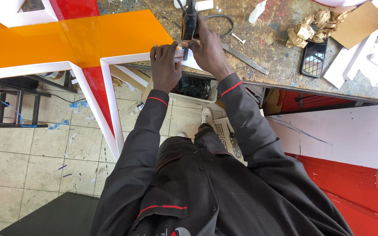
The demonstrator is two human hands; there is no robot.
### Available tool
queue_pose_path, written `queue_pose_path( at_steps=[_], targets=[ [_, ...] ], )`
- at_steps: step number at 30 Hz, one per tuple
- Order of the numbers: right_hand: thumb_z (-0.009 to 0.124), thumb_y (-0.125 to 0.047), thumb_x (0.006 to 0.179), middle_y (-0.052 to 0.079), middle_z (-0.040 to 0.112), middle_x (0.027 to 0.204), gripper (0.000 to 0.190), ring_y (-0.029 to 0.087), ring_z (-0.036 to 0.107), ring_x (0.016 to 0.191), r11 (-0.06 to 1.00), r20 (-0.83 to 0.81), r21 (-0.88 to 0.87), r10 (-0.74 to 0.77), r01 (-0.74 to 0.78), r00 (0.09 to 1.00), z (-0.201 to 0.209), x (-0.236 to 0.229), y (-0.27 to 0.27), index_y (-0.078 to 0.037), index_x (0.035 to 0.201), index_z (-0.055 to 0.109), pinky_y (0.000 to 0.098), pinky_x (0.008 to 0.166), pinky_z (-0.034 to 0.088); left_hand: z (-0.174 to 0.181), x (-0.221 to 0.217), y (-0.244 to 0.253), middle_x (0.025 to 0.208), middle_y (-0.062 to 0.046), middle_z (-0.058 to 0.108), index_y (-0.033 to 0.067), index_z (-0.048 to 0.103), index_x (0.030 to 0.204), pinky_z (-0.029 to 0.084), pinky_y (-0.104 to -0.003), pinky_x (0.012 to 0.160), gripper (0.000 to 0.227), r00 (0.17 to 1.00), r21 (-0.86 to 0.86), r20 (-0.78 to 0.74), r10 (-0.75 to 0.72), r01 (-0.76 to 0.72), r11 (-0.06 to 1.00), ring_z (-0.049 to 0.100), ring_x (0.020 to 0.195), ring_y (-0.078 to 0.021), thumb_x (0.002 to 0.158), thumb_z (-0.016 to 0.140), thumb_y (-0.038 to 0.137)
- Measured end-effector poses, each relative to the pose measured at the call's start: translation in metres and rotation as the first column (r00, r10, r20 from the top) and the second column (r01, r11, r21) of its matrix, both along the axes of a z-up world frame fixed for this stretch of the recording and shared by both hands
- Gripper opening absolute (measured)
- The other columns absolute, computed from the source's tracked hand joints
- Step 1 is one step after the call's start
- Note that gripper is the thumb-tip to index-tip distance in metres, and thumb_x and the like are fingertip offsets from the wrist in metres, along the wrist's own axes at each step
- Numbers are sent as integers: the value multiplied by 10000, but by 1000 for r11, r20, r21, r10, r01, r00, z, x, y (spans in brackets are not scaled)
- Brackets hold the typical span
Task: The person applies adhesive to the edges of a white plastic strip and attaches it to an orange letter-shaped panel. They then use a hot glue gun to secure the strip along the panel's edge, pressing it into place to ensure adhesion.
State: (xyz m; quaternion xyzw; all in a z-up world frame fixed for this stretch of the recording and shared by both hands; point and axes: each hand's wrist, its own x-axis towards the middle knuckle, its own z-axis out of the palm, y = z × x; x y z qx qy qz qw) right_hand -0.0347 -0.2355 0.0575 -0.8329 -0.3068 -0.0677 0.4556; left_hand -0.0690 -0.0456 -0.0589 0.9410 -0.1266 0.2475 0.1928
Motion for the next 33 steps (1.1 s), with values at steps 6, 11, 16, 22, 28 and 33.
queue_pose_path(
  at_steps=[6, 11, 16, 22, 28, 33],
  targets=[
    [750, -137, 1197, 236, 793, 1427, 608, 539, 779, 1267, 1000, 2, 6, -2, 2, 1000, 9, 1, 2, -157, 1671, 370, 698, 1074, 689, 3, 2, 2, 1373, -139, 688, 106, 566, 1520, 356, -581, 1238, 706, 1000, 18, -8, -6, 7, 1000, 587, 1289, -374, 917, 924, 189],
    [740, -76, 1196, 227, 798, 1437, 667, 556, 772, 1254, 1000, 12, -19, 0, 1, 1000, 6, 4, 0, -200, 1702, 324, 764, 1023, 676, -1, 3, 7, 1481, -135, 676, 28, 407, 1668, 222, -583, 1378, 849, 992, -153, -107, -65, 48, 987, 545, 1459, -375, 931, 822, 99],
    [763, 8, 1115, 259, 813, 1424, 690, 518, 801, 1276, 1000, -8, 9, -22, 22, 1000, 3, 7, 1, -133, 1672, 381, 621, 1039, 702, 3, -6, 21, 1773, -135, 466, 82, 466, 1667, 175, -611, 1457, 720, 969, -435, -70, -237, 184, 881, 445, 1670, -356, 962, 594, 22],
    [721, -34, 1176, 255, 791, 1440, 642, 556, 773, 1267, 1000, 24, 2, 15, -15, 1000, 1, 8, -3, -166, 1690, 361, 721, 1028, 681, 18, -13, 50, 1617, -212, 589, 2, 581, 1505, 270, -745, 1327, 613, 996, -130, 28, 82, -77, 988, 285, 1633, -470, 927, 781, -13],
    [752, -61, 1183, 239, 799, 1458, 669, 525, 790, 1280, 1000, 19, 5, 17, -18, 1000, -3, 10, -3, -151, 1707, 346, 635, 1055, 699, 7, -11, 64, 1581, -186, 621, 32, 604, 1448, 191, -672, 1371, 535, 998, -120, 9, 68, -66, 991, 307, 1633, -431, 934, 735, -36],
    [729, -75, 1227, 249, 744, 1528, 670, 562, 745, 1331, 999, 22, 5, 32, -32, 999, -5, 7, -4, -194, 1726, 297, 720, 1139, 676, 16, -24, 59, 1680, -159, 519, 60, 590, 1483, 201, -711, 1388, 552, 995, -221, 2, 99, -96, 971, 237, 1671, -412, 970, 710, -104]
  ],
)
